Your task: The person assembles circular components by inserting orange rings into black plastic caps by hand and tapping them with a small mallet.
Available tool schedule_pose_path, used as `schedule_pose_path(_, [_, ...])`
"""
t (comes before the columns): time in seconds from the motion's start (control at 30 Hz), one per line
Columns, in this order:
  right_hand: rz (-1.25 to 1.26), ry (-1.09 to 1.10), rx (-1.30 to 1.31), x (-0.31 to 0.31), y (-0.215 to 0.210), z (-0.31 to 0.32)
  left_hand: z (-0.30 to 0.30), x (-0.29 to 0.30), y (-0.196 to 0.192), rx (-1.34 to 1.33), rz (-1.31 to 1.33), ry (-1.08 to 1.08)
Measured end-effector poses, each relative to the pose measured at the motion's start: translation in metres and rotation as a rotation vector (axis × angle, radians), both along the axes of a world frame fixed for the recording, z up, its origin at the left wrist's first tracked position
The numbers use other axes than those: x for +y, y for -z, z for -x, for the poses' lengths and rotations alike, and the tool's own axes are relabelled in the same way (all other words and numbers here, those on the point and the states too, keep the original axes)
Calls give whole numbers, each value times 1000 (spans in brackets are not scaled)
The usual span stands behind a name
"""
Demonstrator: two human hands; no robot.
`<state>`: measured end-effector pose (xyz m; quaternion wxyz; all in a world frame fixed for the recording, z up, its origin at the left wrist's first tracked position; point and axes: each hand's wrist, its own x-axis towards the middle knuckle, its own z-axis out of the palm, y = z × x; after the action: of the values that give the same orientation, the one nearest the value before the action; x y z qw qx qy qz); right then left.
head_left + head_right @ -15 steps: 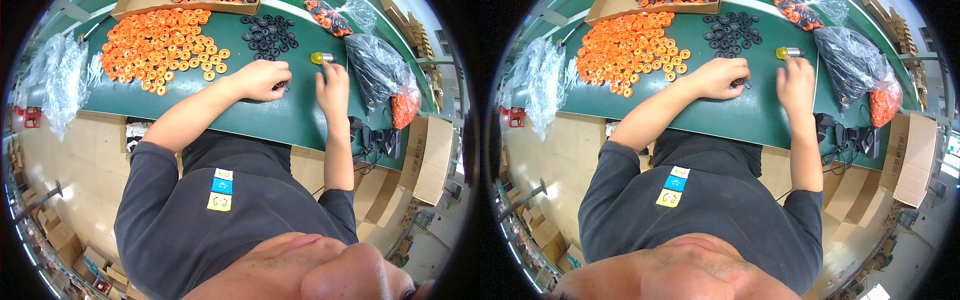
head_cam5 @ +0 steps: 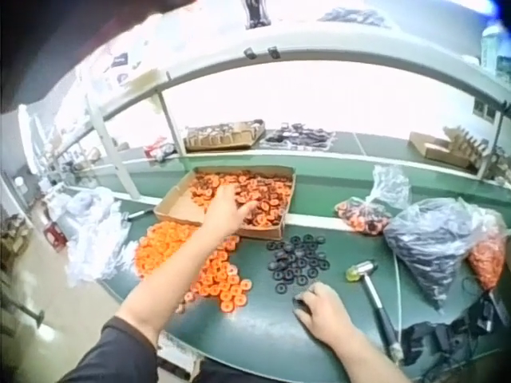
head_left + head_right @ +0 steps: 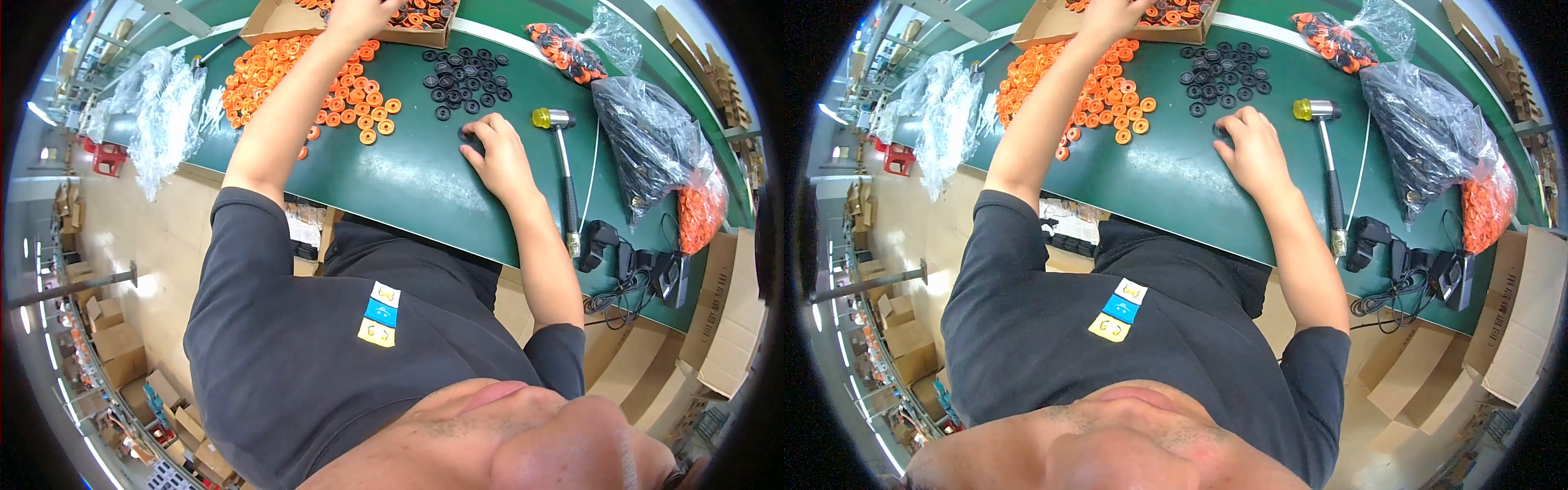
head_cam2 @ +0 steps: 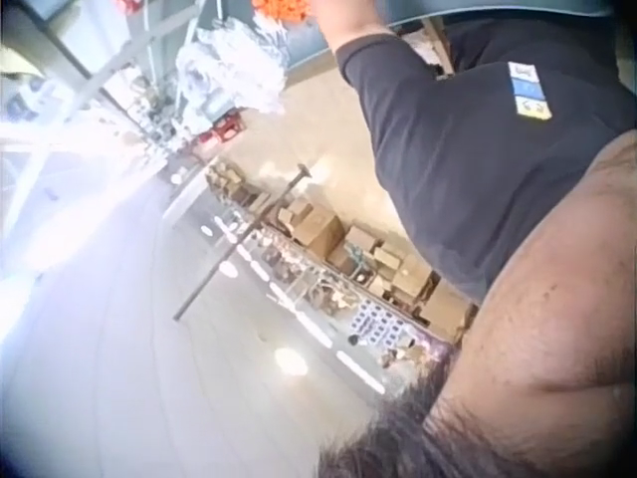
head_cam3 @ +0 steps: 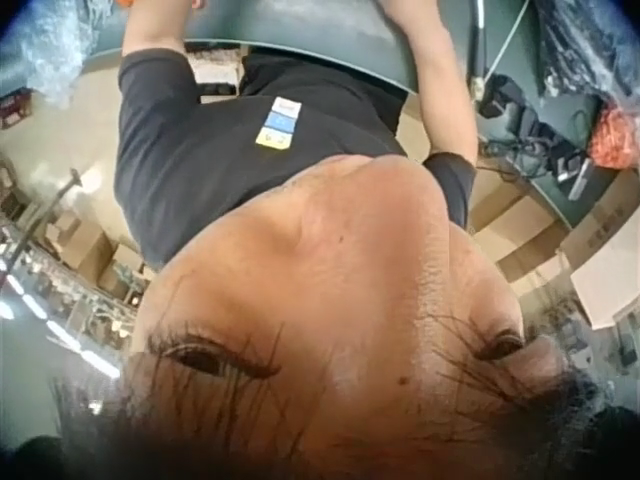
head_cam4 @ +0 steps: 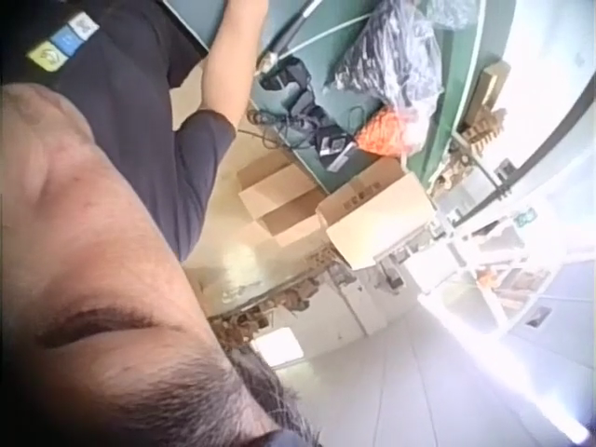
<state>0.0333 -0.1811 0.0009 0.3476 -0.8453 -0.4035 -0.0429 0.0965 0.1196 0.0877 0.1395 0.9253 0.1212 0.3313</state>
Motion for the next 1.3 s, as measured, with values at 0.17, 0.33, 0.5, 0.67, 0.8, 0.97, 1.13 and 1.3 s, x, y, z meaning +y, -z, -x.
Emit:
schedule_pose_path(0.17, [19, -15, 56, -4, 0, 0, 44, 19, 14, 493, -84, 162])
schedule_pose_path(0.33, [5, 4, 59, -2, -8, 11, 110, -19, 13, 671, 26, 426])
schedule_pose_path(0.5, [-70, -7, 170, 1, -9, 15, 112, -34, 44, 613, -122, 445])
schedule_pose_path(0.67, [-154, 23, 218, -3, -6, 8, 95, -50, 47, 531, -97, 458])
schedule_pose_path(0.8, [-338, 71, 354, -4, -10, 1, 86, -89, 43, 349, 447, 597])
schedule_pose_path(0.97, [-654, 100, 595, -5, -2, -8, 76, -117, 65, 339, 1179, 798])
schedule_pose_path(1.13, [-576, 135, 350, -8, -5, -13, 86, -117, 81, 352, 1486, 849])
schedule_pose_path(1.3, [-509, 117, 197, -7, -8, -12, 90, -120, 82, 413, 1533, 815])
